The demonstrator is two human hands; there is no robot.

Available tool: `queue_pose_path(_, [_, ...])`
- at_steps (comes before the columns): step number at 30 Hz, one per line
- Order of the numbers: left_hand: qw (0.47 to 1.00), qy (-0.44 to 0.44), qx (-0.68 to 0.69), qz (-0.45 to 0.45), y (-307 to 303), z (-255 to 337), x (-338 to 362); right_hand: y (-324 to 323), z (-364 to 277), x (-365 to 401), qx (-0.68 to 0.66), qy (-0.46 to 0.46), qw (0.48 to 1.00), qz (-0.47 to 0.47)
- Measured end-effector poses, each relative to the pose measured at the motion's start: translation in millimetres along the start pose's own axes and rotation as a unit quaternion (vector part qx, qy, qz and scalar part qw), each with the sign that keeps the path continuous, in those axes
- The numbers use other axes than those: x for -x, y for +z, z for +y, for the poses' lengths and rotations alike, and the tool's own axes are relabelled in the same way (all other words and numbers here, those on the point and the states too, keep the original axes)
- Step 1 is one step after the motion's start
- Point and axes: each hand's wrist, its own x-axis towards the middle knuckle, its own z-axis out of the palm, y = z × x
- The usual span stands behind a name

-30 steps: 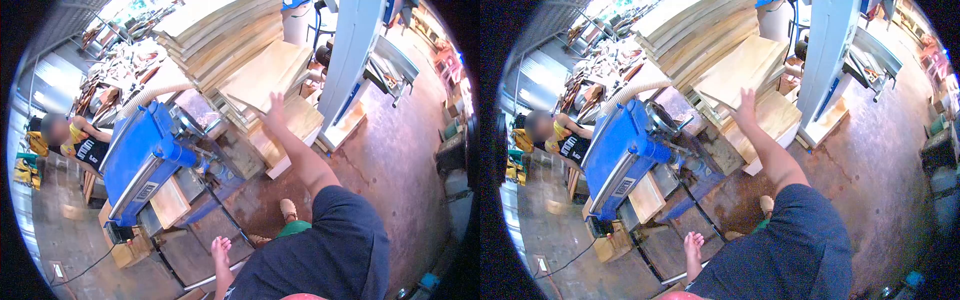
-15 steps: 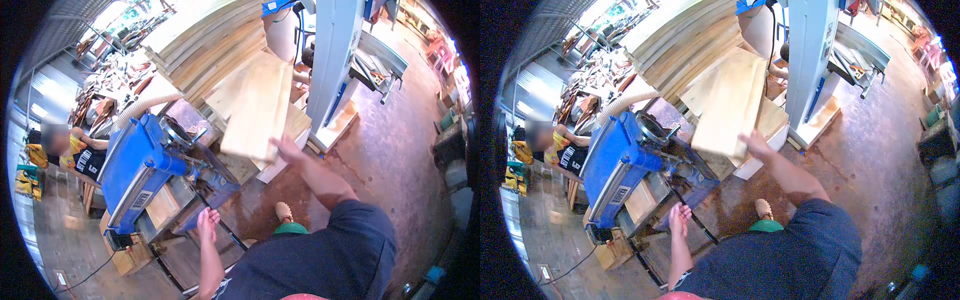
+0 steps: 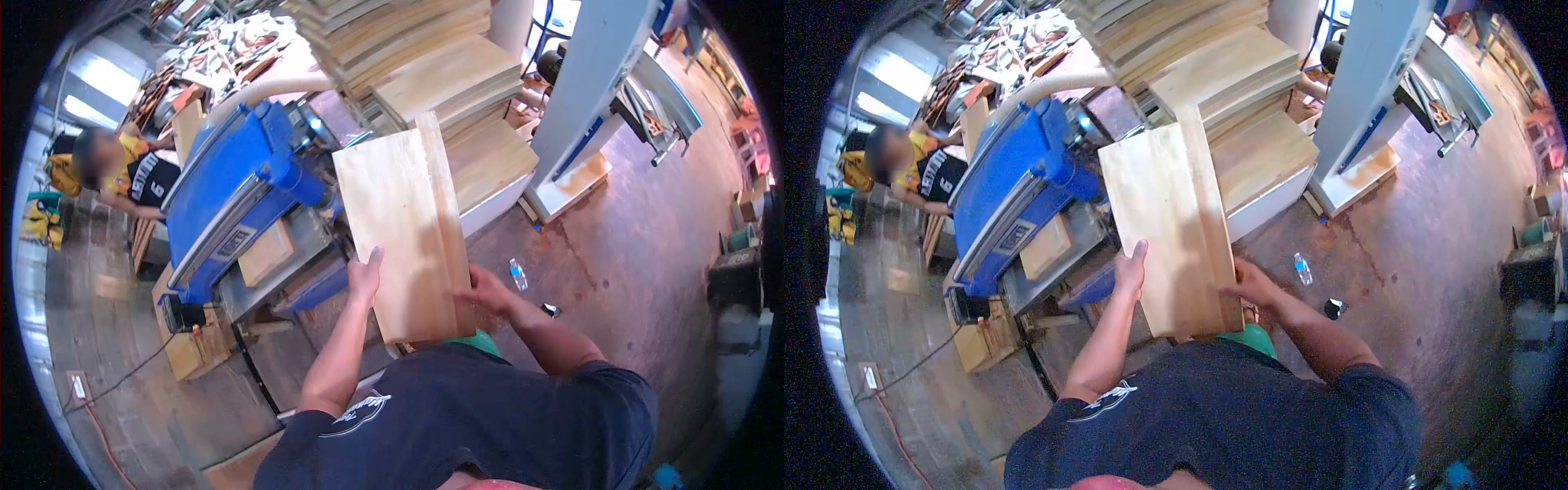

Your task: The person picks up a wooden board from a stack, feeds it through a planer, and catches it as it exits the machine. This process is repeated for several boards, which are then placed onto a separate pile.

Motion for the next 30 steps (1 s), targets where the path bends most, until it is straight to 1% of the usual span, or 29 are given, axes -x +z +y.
queue_pose_path(2, [0.999, 0.022, 0.033, 0.026, -20.2, 16.1, 26.0, 22.4, -41.7, -32.6, 0.048, -0.025, 0.997, 0.062])
queue_pose_path(3, [0.997, 0.007, 0.066, 0.034, -35.4, 7.8, 31.3, 38.9, -71.6, -42.9, 0.099, -0.081, 0.988, 0.086])
queue_pose_path(4, [0.996, 0.009, 0.074, 0.041, -49.6, 4.5, 41.1, 52.7, -97.9, -59.1, 0.149, -0.138, 0.973, 0.108])
queue_pose_path(6, [0.996, 0.029, 0.065, 0.046, -80.4, -0.2, 59.9, 50.8, -103.9, -145.8, 0.067, -0.118, 0.984, 0.119])
queue_pose_path(8, [0.994, 0.044, 0.09, 0.046, -115.0, -13.4, 75.6, 117.7, -150.5, -157.4, -0.022, -0.139, 0.986, 0.091])
queue_pose_path(9, [0.99, 0.058, 0.12, 0.05, -149.2, -24.4, 95.7, 161.5, -140.2, -171.3, -0.001, -0.13, 0.989, 0.076])
queue_pose_path(11, [0.984, 0.065, 0.14, 0.085, -177.4, -27.0, 120.0, 202.9, -116.3, -194.5, 0.077, -0.09, 0.99, 0.073])
queue_pose_path(12, [0.981, 0.07, 0.145, 0.11, -193.4, -28.9, 131.6, 223.4, -99.5, -195.2, 0.086, -0.083, 0.991, 0.063])
queue_pose_path(13, [0.984, 0.021, 0.147, 0.1, -214.8, -53.7, 130.2, 239.7, -79.1, -188.6, 0.103, -0.061, 0.992, 0.044])
queue_pose_path(14, [0.981, 0.017, 0.155, 0.112, -230.5, -61.6, 135.5, 254.0, -57.8, -179.8, 0.121, -0.039, 0.992, 0.025])
queue_pose_path(15, [0.977, 0.03, 0.171, 0.123, -243.8, -66.3, 139.4, 263.3, -33.7, -170.7, 0.143, -0.028, 0.989, -0.003])
queue_pose_path(16, [0.972, 0.045, 0.187, 0.134, -255.7, -70.2, 142.2, 276.6, -11.4, -154.0, 0.126, -0.007, 0.992, -0.014])
queue_pose_path(17, [0.969, 0.046, 0.194, 0.147, -266.9, -75.8, 145.4, 282.7, 9.6, -139.6, 0.155, 0.038, 0.987, -0.033])
queue_pose_path(18, [0.965, 0.047, 0.207, 0.156, -277.3, -82.0, 147.7, 297.8, 23.7, -117.8, 0.17, 0.077, 0.982, 0.009])
queue_pose_path(19, [0.961, 0.05, 0.218, 0.163, -288.5, -89.1, 148.4, 293.2, 50.2, -107.9, 0.178, 0.084, 0.98, -0.025])
queue_pose_path(20, [0.959, 0.052, 0.22, 0.172, -298.8, -100.0, 147.4, 298.8, 65.2, -91.7, 0.135, 0.13, 0.982, -0.026])
queue_pose_path(22, [0.954, 0.021, 0.199, 0.225, -312.2, -128.0, 136.7, 302.9, 90.9, -66.6, 0.138, 0.21, 0.968, -0.003])
queue_pose_path(23, [0.951, 0.026, 0.199, 0.235, -319.3, -141.1, 130.2, 295.5, 114.8, -62.2, 0.127, 0.212, 0.969, -0.007])
queue_pose_path(24, [0.95, 0.024, 0.202, 0.235, -326.1, -147.9, 128.1, 280.0, 148.2, -64.2, 0.176, 0.204, 0.963, -0.007])
queue_pose_path(26, [0.943, -0.076, 0.253, 0.202, -341.4, -156.0, 119.9, 302.8, 156.4, -52.0, 0.155, 0.226, 0.961, 0.037])
queue_pose_path(27, [0.943, -0.078, 0.253, 0.201, -346.4, -160.9, 115.6, 310.5, 165.6, -52.9, 0.164, 0.199, 0.965, 0.054])
queue_pose_path(30, [0.956, -0.075, 0.21, 0.19, -366.7, -177.6, 97.6, 328.3, 175.7, -60.8, 0.179, 0.188, 0.963, 0.071])
